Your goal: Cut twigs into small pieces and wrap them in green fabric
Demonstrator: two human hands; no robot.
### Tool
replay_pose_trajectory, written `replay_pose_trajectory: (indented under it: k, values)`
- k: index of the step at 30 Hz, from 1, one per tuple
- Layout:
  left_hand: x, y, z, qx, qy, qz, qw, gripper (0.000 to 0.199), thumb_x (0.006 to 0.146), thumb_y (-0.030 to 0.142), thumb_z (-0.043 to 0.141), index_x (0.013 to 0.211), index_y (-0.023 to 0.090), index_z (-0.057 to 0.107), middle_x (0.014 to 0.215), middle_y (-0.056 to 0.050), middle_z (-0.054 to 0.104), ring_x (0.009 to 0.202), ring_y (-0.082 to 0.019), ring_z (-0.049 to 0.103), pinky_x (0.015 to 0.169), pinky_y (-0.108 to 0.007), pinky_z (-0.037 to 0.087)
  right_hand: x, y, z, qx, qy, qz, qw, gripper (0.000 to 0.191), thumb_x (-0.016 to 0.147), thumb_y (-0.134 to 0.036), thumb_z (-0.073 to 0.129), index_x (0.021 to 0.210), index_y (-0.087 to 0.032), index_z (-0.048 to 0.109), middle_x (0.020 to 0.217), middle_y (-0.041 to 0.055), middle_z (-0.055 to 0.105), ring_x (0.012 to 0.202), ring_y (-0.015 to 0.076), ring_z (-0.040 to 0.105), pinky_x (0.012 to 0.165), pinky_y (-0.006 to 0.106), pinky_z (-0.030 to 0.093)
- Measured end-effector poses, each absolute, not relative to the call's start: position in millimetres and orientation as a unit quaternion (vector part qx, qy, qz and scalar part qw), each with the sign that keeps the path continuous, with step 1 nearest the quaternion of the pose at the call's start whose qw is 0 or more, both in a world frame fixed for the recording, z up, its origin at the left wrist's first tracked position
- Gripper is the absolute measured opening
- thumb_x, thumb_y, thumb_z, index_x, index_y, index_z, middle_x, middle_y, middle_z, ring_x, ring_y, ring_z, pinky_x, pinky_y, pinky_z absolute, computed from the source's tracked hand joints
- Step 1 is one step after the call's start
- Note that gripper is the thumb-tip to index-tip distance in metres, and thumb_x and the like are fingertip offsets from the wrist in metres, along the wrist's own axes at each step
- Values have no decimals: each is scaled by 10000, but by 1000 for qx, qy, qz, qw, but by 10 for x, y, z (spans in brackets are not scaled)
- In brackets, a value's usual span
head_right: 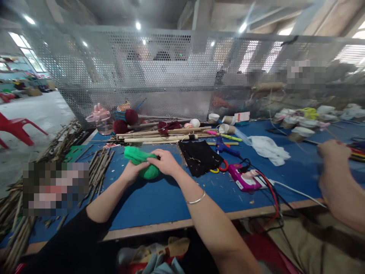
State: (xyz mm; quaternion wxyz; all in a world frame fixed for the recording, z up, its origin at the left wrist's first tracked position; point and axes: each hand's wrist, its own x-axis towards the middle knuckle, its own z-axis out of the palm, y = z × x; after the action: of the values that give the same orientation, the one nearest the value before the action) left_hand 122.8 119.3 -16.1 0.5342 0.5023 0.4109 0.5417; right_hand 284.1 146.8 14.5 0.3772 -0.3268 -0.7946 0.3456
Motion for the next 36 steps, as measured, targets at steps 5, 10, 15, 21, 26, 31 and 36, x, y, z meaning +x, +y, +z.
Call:
replay_pose_trajectory:
  k: [5, 10, 15, 21, 26, 31, 36]
  values:
    - [1150, 1173, -115, 648, 418, 488, 409, 444, 673, 350, 686, 1069, 160, 619, 1073, -93, 657, 989, -236, 601, 949, -399, 416, 2807, 1529, 75, -344, -725, 429, 416, 259, 794, -378, 504, 768, -147, 617, 682, -4, 594, 639, 118, 504, 627, 233, 402]
    - [1098, 1158, -114, 658, 447, 482, 367, 372, 671, 374, 675, 975, 159, 653, 1036, -82, 671, 955, -230, 610, 915, -375, 443, 2845, 1580, 42, -347, -681, 455, 456, 272, 761, -389, 531, 835, -149, 635, 712, 9, 622, 651, 127, 529, 631, 247, 428]
    - [1081, 1128, -86, 681, 466, 433, 362, 371, 636, 383, 705, 929, 157, 668, 918, -66, 694, 818, -208, 630, 804, -343, 488, 2800, 1531, 54, -377, -668, 419, 486, 234, 694, -336, 608, 835, -150, 632, 709, 2, 612, 599, 108, 518, 601, 243, 442]
    - [1109, 1110, -23, 702, 427, 409, 398, 400, 676, 383, 676, 995, 145, 643, 935, -82, 684, 852, -214, 624, 790, -328, 482, 2675, 1319, 114, -291, -695, 469, 462, 299, 712, -285, 620, 992, -190, 579, 922, 32, 627, 809, 151, 608, 759, 290, 495]
    - [1120, 1141, -62, 659, 441, 457, 402, 352, 723, 407, 625, 930, 122, 634, 853, -79, 673, 779, -195, 617, 734, -306, 487, 2767, 1303, 207, -302, -700, 367, 533, 631, 724, -320, 643, 1280, -255, 351, 1312, 94, 428, 1121, 200, 490, 919, 357, 424]
    - [1128, 1130, -91, 690, 436, 472, 332, 265, 723, 372, 626, 855, 142, 643, 834, -64, 663, 775, -181, 596, 771, -299, 471, 2885, 1452, 67, -376, -739, 427, 360, 1051, 552, -384, 779, 1399, -239, 175, 1357, 144, 388, 1210, 269, 416, 993, 448, 335]
    - [1224, 1104, -110, 597, 459, 534, 384, 289, 707, 403, 624, 857, 155, 628, 828, -47, 666, 779, -186, 601, 760, -312, 488, 2756, 1435, -100, -313, -734, 538, 271, 1214, 465, -330, 824, 1429, -224, 93, 1284, 120, 491, 1117, 236, 513, 955, 383, 400]
